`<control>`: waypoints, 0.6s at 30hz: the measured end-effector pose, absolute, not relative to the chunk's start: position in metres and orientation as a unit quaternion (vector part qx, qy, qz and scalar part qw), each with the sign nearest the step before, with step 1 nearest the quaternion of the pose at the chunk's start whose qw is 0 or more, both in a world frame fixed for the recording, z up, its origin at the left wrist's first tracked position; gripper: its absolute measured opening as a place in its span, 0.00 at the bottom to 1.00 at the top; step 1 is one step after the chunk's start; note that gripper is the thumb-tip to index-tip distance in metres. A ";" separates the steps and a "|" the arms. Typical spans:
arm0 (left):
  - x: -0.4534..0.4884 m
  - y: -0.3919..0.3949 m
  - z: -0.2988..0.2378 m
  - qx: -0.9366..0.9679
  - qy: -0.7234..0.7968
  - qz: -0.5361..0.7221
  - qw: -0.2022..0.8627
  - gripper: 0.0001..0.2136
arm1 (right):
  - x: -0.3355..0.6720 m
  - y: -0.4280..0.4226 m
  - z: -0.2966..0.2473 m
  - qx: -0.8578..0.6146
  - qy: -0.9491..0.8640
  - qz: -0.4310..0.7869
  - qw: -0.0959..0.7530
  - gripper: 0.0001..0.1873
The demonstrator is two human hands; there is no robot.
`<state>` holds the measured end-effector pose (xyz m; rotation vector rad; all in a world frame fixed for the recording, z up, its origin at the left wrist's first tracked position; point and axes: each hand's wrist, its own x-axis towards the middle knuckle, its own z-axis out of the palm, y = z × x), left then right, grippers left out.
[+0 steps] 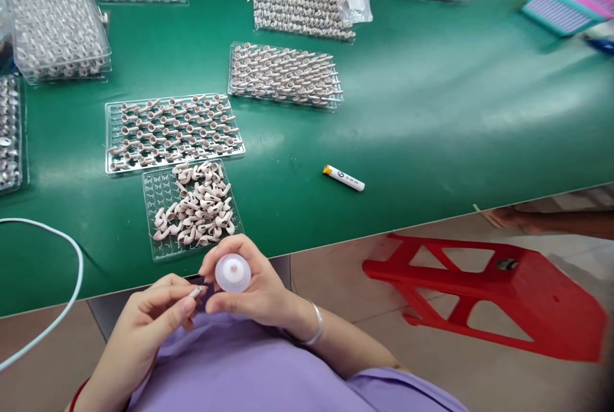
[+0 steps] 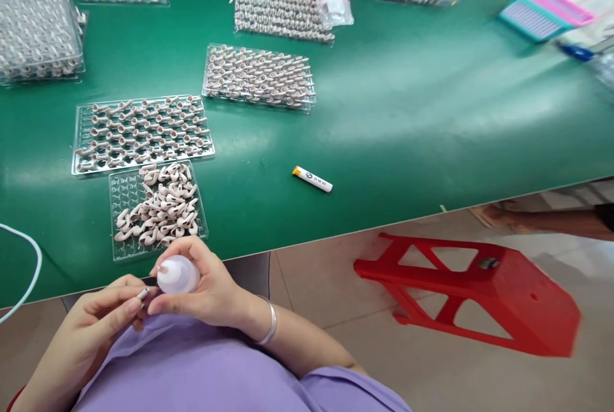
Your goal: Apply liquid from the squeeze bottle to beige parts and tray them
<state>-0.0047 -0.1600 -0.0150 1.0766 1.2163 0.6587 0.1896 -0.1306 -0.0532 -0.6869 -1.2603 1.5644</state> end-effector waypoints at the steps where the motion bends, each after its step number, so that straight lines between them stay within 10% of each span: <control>1: -0.008 -0.161 -0.016 0.530 0.550 0.291 0.577 0.09 | 0.195 -0.131 -0.052 -0.304 -0.531 0.635 0.473 0.25; 8: -0.026 -0.165 -0.036 0.797 0.536 0.279 0.010 0.13 | 0.218 -0.140 -0.060 -0.392 -0.693 0.434 0.422 0.28; 18: -0.026 -0.166 -0.043 0.810 0.525 0.261 -0.023 0.17 | 0.210 -0.137 -0.065 -0.326 -0.782 0.259 0.463 0.23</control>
